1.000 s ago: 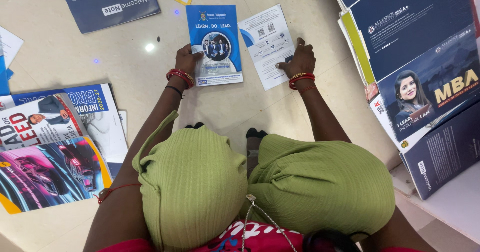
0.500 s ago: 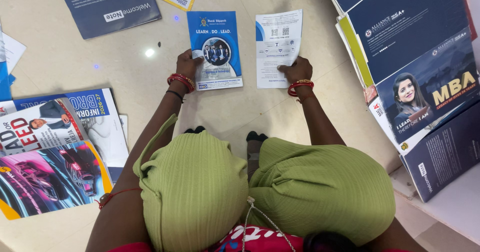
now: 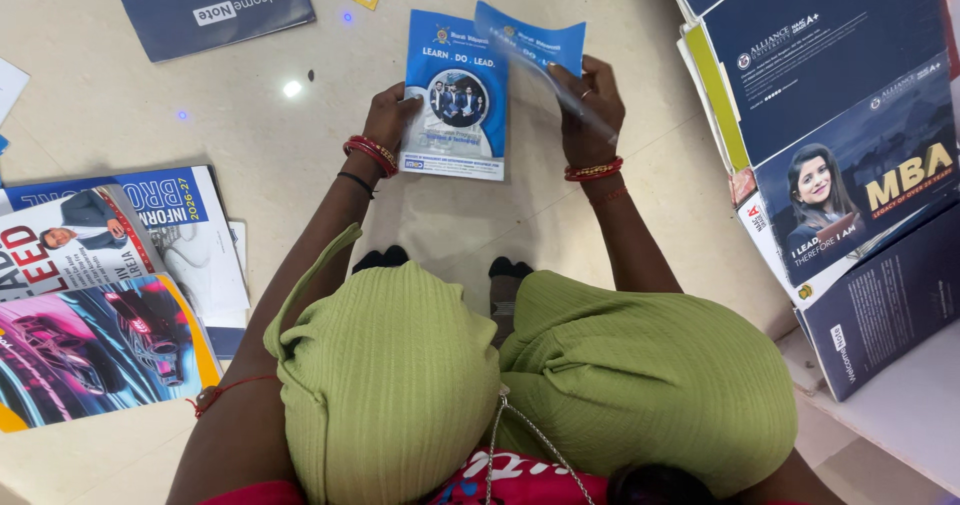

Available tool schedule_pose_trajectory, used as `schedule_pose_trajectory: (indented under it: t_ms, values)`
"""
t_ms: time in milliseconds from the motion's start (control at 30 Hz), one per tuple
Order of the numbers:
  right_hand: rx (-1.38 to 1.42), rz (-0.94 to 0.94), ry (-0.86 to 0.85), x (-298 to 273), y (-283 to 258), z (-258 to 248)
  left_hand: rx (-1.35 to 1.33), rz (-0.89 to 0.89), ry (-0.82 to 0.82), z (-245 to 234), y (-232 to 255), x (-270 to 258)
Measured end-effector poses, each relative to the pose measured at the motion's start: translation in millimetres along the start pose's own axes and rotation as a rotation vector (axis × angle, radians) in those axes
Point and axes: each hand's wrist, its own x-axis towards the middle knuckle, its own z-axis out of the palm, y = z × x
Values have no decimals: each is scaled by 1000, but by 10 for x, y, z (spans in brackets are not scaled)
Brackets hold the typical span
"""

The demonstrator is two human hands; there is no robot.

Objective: The person sorts through brochures and papers spread on the floor, picking them up, looking at them, and placing them into organized piles. The person also wipes the screen of a television with a cloth and organizes pens and decorative items on a desk.

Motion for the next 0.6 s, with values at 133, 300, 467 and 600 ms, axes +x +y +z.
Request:
schedule_pose_trajectory:
  t_ms: [133,300,467,600]
  values:
    - [-325,-132,-228,-105,-116,19,-138,-56,-110,190,179,-110]
    - [-407,-81,-266,-124,-129,-6,51,29,-238,509,383,-251]
    - [-366,-77,-123,-131,60,-9,59,169,-302,810,592,-404]
    - [399,607,56,-63,127,-55,46,200,-233,840,679,-425]
